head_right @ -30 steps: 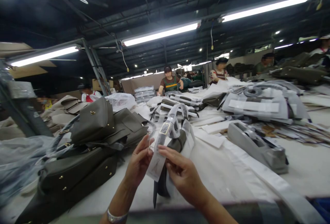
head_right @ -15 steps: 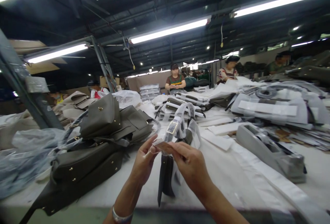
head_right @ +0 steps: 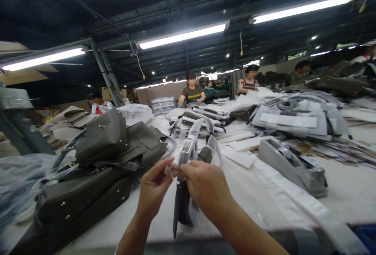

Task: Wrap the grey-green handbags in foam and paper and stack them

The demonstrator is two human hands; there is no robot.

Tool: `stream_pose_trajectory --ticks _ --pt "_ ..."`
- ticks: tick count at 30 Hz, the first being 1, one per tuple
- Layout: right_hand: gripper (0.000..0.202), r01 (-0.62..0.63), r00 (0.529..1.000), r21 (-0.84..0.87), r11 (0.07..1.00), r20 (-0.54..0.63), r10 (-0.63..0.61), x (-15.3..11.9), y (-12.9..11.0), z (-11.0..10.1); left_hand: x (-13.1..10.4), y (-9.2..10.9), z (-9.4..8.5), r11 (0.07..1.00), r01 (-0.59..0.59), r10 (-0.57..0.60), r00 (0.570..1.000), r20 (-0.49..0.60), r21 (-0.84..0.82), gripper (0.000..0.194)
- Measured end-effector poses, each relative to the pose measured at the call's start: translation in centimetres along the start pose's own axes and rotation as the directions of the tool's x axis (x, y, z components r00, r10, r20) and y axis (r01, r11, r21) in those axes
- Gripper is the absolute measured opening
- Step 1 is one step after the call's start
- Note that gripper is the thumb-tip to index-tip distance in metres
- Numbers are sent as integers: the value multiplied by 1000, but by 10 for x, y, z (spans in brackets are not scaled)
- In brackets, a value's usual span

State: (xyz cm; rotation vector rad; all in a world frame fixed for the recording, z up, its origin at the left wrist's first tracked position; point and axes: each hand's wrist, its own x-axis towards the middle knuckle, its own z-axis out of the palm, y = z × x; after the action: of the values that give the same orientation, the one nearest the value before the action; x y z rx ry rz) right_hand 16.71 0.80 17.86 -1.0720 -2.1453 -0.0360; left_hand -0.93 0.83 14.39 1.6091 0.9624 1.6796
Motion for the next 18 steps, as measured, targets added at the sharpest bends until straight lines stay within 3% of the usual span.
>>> stream_pose_trajectory --ticks 5,8,11,14,16,18 --pt "25 81 995 12 997 51 -82 5 3 -2 1 25 -4 878 -309 256 949 186 366 34" --pt "26 135 986 136 981 76 -146 6 7 2 1 36 -2 821 -376 311 926 215 429 38" --pt "26 122 989 245 962 53 -139 5 9 6 0 37 -3 872 -268 266 962 62 409 49" --pt "21 102 995 341 934 -25 -100 3 10 10 -2 27 -8 946 -104 125 991 -50 309 61" --pt "18 108 994 404 908 -74 -86 1 12 13 -7 20 -12 966 -8 32 995 -91 259 52" --pt "20 95 990 425 900 -137 -40 -3 16 17 -15 17 -15 953 2 54 983 -174 304 42"
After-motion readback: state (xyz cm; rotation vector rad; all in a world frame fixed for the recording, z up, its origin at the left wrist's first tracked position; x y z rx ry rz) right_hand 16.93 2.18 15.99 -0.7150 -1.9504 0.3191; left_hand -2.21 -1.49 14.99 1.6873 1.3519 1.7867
